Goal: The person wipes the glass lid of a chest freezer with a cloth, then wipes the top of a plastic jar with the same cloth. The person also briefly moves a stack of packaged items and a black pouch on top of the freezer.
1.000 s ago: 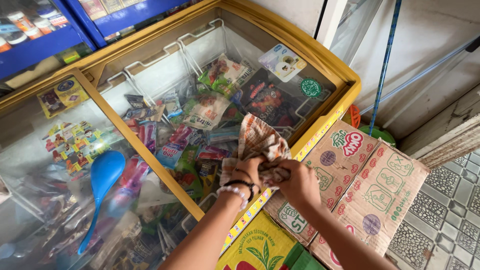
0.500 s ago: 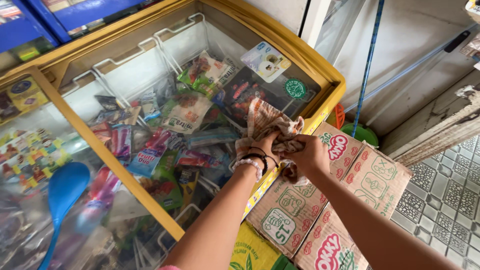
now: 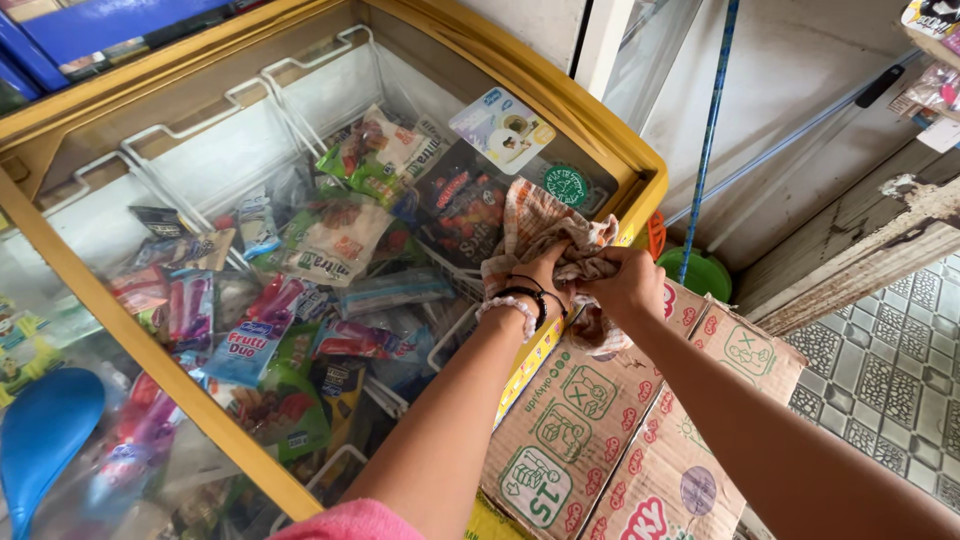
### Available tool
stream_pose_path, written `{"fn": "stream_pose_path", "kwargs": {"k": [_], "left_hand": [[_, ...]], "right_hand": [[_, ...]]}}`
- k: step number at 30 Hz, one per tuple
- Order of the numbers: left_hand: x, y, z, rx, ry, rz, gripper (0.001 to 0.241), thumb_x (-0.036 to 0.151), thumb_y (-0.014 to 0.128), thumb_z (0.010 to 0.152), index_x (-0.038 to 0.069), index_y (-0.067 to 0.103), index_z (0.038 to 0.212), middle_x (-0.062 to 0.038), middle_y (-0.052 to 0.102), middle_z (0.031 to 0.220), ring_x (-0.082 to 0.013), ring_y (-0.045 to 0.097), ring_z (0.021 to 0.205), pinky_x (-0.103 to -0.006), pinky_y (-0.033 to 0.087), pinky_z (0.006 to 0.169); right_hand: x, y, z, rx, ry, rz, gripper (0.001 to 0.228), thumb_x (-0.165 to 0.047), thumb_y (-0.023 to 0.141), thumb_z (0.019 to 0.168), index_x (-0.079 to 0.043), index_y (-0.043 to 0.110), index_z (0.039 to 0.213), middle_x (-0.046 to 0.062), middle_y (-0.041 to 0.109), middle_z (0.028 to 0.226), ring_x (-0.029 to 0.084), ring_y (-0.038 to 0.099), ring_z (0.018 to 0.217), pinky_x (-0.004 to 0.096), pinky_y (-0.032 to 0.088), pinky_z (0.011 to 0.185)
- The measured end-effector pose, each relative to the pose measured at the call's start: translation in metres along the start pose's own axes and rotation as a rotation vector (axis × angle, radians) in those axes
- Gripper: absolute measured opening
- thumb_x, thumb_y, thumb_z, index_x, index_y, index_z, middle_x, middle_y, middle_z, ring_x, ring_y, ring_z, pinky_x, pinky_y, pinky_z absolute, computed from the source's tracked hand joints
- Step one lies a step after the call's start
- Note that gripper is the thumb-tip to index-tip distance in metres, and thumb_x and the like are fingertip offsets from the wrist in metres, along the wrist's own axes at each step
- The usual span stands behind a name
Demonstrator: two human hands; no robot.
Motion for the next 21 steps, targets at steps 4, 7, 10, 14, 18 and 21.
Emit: {"fn": "stream_pose_path", "kwargs": {"k": [4, 7, 10, 14, 18, 21], "left_hand": [[-0.003, -0.003, 0.007, -0.003, 0.004, 0.001, 0.073, 0.023, 0.069, 0.089, 0.033, 0.039, 0.155, -0.015, 0.056, 0.146, -0.0358, 0.057, 0.131, -0.0468, 0.047, 0.108], [-0.005, -0.006, 0.006, -0.052, -0.038, 0.016, 0.072, 0.019, 0.068, 0.091, 0.033, 0.038, 0.155, -0.015, 0.059, 0.144, -0.0354, 0.060, 0.128, -0.0464, 0.049, 0.107], [-0.003, -0.002, 0.005, -0.110, -0.098, 0.092, 0.077, 0.016, 0.071, 0.088, 0.034, 0.036, 0.155, -0.017, 0.059, 0.141, -0.0362, 0.060, 0.126, -0.0477, 0.052, 0.103], [0.000, -0.002, -0.003, -0.016, -0.032, 0.031, 0.072, 0.015, 0.070, 0.089, 0.028, 0.042, 0.154, -0.022, 0.067, 0.131, -0.0385, 0.067, 0.117, -0.0467, 0.058, 0.097], [-0.016, 0.008, -0.003, -0.085, -0.096, 0.011, 0.076, 0.015, 0.073, 0.086, 0.028, 0.042, 0.154, -0.023, 0.070, 0.124, -0.0378, 0.072, 0.108, -0.0473, 0.061, 0.090], [-0.013, 0.007, 0.000, -0.050, -0.037, 0.012, 0.084, 0.014, 0.083, 0.079, 0.025, 0.041, 0.152, -0.023, 0.067, 0.127, -0.0380, 0.070, 0.108, -0.0475, 0.060, 0.090]], "right_hand": [[0.008, -0.002, 0.005, 0.005, 0.054, -0.020, 0.052, -0.031, 0.098, 0.060, -0.012, 0.080, 0.105, 0.010, 0.079, 0.094, 0.024, 0.077, 0.086, 0.040, 0.059, 0.081], [0.003, 0.000, 0.003, 0.016, 0.044, -0.035, 0.054, -0.031, 0.098, 0.059, -0.013, 0.080, 0.107, 0.011, 0.079, 0.096, 0.026, 0.076, 0.087, 0.041, 0.059, 0.082], [0.002, 0.001, 0.002, -0.010, 0.063, -0.070, 0.054, -0.031, 0.097, 0.061, -0.014, 0.080, 0.109, 0.011, 0.079, 0.099, 0.028, 0.076, 0.091, 0.042, 0.059, 0.084], [0.001, 0.001, 0.004, -0.042, 0.073, -0.144, 0.060, -0.029, 0.097, 0.060, -0.017, 0.078, 0.115, 0.010, 0.079, 0.101, 0.029, 0.074, 0.096, 0.043, 0.058, 0.087], [-0.001, 0.004, 0.002, -0.082, 0.020, -0.189, 0.060, -0.029, 0.096, 0.061, -0.016, 0.078, 0.116, 0.009, 0.079, 0.101, 0.029, 0.075, 0.094, 0.044, 0.059, 0.087], [-0.002, 0.003, 0.000, -0.082, 0.002, -0.197, 0.063, -0.030, 0.096, 0.060, -0.018, 0.076, 0.118, 0.008, 0.079, 0.102, 0.027, 0.076, 0.092, 0.044, 0.059, 0.086]]}}
Point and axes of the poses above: each hand's wrist, its own z-axis towards the middle knuckle, its own y-axis out of the palm, x = y × z, the point moved 8 cm from there along z, towards the middle knuckle
